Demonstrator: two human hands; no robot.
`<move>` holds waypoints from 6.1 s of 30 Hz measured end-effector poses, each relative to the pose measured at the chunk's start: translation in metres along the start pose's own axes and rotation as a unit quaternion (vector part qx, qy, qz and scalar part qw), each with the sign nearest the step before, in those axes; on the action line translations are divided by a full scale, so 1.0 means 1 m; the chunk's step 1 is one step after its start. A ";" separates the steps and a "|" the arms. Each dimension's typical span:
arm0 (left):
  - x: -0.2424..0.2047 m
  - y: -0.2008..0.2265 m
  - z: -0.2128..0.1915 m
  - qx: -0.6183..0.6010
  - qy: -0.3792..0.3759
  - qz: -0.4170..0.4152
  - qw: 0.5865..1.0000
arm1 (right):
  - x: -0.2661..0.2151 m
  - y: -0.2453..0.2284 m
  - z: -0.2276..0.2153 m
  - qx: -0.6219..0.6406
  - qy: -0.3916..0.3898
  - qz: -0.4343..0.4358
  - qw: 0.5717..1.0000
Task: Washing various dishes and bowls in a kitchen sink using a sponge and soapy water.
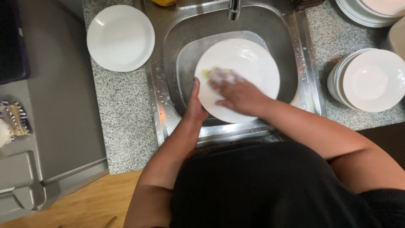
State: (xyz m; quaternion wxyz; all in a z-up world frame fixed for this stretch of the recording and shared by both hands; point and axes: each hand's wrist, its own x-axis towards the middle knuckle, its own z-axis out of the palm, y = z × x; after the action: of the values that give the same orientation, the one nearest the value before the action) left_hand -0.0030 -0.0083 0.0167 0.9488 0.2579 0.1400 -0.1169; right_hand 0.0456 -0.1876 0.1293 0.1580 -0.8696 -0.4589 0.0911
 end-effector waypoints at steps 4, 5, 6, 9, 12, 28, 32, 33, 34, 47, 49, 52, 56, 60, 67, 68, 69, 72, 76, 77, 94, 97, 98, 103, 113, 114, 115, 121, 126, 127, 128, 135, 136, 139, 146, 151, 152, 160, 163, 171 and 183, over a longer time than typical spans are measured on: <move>0.000 -0.001 -0.004 0.008 -0.021 0.003 1.000 | 0.022 0.002 -0.008 -0.049 -0.033 -0.026 0.998; -0.001 0.000 -0.003 0.015 -0.017 0.007 1.000 | 0.025 0.013 -0.008 -0.057 -0.026 0.026 0.998; -0.002 0.002 -0.002 0.022 -0.013 0.012 1.000 | 0.027 0.024 -0.008 -0.065 -0.018 0.078 0.995; -0.001 0.002 -0.003 0.013 0.011 0.034 0.999 | -0.002 0.055 -0.011 -0.104 0.032 0.152 0.982; -0.002 0.003 -0.002 -0.002 0.041 0.061 0.997 | -0.026 0.041 -0.005 -0.105 0.008 0.201 0.974; -0.026 0.006 0.003 0.014 0.045 0.016 0.999 | -0.079 0.040 0.026 0.100 0.309 0.191 0.926; -0.058 0.033 -0.015 0.119 0.104 0.029 0.987 | -0.060 0.032 0.041 0.356 0.364 0.251 0.823; -0.066 0.038 -0.027 0.185 0.121 0.066 0.973 | -0.054 0.026 0.047 0.416 0.356 0.272 0.791; -0.080 0.049 -0.031 0.186 0.125 0.067 0.972 | -0.047 0.015 0.053 0.419 0.353 0.272 0.791; -0.187 0.163 -0.132 0.645 0.318 0.325 0.614 | 0.056 -0.134 0.106 0.350 0.284 0.174 0.875; -0.190 0.165 -0.145 0.661 0.337 0.310 0.595 | 0.062 -0.144 0.115 0.368 0.267 0.189 0.871; -0.190 0.163 -0.154 0.684 0.329 0.315 0.570 | 0.065 -0.144 0.130 0.362 0.272 0.185 0.872; -0.195 0.163 -0.144 0.690 0.320 0.284 0.584 | 0.065 -0.148 0.134 0.348 0.289 0.181 0.873; -0.202 0.167 -0.128 0.693 0.307 0.251 0.602 | 0.068 -0.161 0.121 0.360 0.275 0.215 0.865; -0.203 0.163 -0.115 0.718 0.292 0.274 0.570 | 0.074 -0.146 0.127 0.291 0.280 0.195 0.894; -0.201 0.164 -0.111 0.730 0.293 0.295 0.542 | 0.076 -0.144 0.125 0.284 0.281 0.192 0.896; -0.199 0.164 -0.106 0.742 0.293 0.315 0.515 | 0.078 -0.141 0.123 0.277 0.282 0.189 0.899; -0.182 0.163 -0.080 0.692 0.246 0.373 0.568 | 0.095 -0.119 0.119 0.264 0.308 0.165 0.899; -0.103 0.163 -0.102 0.601 0.224 0.425 0.638 | 0.134 -0.100 0.101 0.253 0.330 0.135 0.899; -0.083 0.167 -0.105 0.566 0.251 0.425 0.660 | 0.146 -0.094 0.097 0.256 0.333 0.138 0.897; 0.044 0.275 -0.171 0.519 0.495 0.278 0.640 | 0.280 -0.025 0.083 0.354 0.259 0.198 0.877; 0.032 0.273 -0.156 0.504 0.493 0.307 0.639 | 0.278 -0.038 0.079 0.377 0.254 0.209 0.866; 0.025 0.272 -0.149 0.474 0.489 0.308 0.665 | 0.277 -0.039 0.081 0.400 0.251 0.222 0.853; 0.014 0.268 -0.129 0.415 0.477 0.309 0.711 | 0.279 -0.027 0.091 0.431 0.262 0.221 0.835; -0.019 0.261 -0.076 0.253 0.338 0.322 0.848 | 0.265 -0.001 0.096 0.437 0.262 0.226 0.830; -0.024 0.258 -0.069 0.241 0.320 0.289 0.869 | 0.261 0.016 0.107 0.374 0.286 0.211 0.857; -0.027 0.254 -0.060 0.244 0.316 0.287 0.871 | 0.249 0.021 0.103 0.373 0.290 0.214 0.855; -0.037 0.213 -0.016 0.298 0.202 0.225 0.905 | 0.155 -0.018 0.037 0.173 0.406 0.111 0.890; -0.018 0.141 -0.008 0.307 0.087 0.200 0.927 | 0.106 -0.028 0.039 0.143 0.246 0.182 0.941; -0.014 0.129 -0.002 0.305 0.081 0.196 0.928 | 0.093 -0.031 0.041 0.139 0.248 0.188 0.940; -0.011 0.117 0.004 0.311 0.074 0.227 0.920 | 0.081 -0.033 0.042 0.141 0.206 0.143 0.958; -0.001 0.033 0.028 0.262 0.187 0.225 0.920 | -0.025 -0.040 -0.007 0.094 -0.003 0.006 0.996; -0.001 0.016 0.027 0.258 0.187 0.222 0.921 | -0.030 -0.020 -0.005 0.093 -0.007 0.009 0.996; 0.003 -0.029 0.022 0.243 0.178 0.196 0.933 | -0.035 0.030 0.004 -0.087 -0.071 0.154 0.982; 0.036 -0.068 -0.013 0.220 0.162 0.185 0.944 | -0.026 0.041 0.031 0.020 0.052 0.041 0.998; 0.041 -0.062 -0.027 0.176 0.193 0.187 0.947 | -0.054 0.023 0.020 0.049 -0.009 -0.075 0.996; 0.044 -0.062 -0.029 0.169 0.187 0.198 0.947 | -0.059 0.025 0.020 0.027 0.031 -0.059 0.997; 0.041 -0.054 -0.021 0.131 0.169 0.174 0.961 | -0.071 0.017 0.021 -0.041 0.126 0.121 0.984; 0.035 -0.055 -0.024 0.083 0.187 0.169 0.964 | -0.075 0.003 0.040 0.086 0.038 0.119 0.988; 0.044 -0.066 -0.027 0.113 0.171 0.112 0.972 | -0.026 0.017 0.038 -0.062 0.054 0.006 0.997; 0.030 -0.053 -0.015 0.027 0.210 0.082 0.974 | -0.030 -0.007 0.034 0.069 0.031 -0.061 0.995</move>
State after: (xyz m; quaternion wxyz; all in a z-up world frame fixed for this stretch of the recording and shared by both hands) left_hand 0.0065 -0.0497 -0.0296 0.8973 0.3129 0.3111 0.0140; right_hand 0.0133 -0.2026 0.1008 0.2372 -0.8292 -0.4987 0.0859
